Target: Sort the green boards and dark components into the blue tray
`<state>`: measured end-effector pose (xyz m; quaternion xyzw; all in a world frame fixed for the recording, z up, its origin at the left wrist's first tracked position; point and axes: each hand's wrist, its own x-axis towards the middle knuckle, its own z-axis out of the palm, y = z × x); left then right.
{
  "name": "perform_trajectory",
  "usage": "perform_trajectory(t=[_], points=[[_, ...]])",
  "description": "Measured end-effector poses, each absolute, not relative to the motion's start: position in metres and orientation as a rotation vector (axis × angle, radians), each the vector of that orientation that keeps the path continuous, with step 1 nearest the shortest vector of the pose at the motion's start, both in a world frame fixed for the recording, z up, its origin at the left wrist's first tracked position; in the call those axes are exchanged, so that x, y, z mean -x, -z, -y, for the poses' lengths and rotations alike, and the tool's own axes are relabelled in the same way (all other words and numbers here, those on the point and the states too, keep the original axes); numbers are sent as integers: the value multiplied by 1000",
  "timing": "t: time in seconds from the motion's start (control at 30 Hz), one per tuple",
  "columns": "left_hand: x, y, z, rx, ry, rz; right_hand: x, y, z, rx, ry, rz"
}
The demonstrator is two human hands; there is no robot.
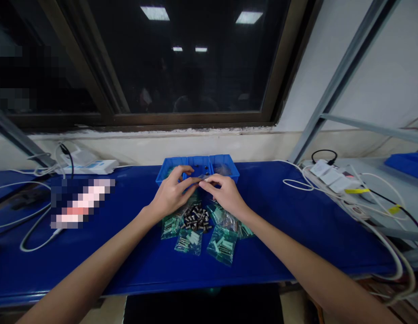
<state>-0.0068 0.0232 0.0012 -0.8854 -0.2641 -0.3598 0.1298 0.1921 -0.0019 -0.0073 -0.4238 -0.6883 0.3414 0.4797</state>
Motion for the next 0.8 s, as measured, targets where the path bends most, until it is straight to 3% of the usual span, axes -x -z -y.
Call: perform_trajectory(t=[0.27, 0.57, 0.8], points=[[7, 0, -25, 2592, 1178, 845, -196, 1, 2, 979, -801, 1673], [4, -2, -22, 2733, 1059, 939, -197, -2, 4, 1014, -770, 1711], [8, -3, -25, 2671, 1077, 1039, -219, -7, -15, 1045, -710, 1454]])
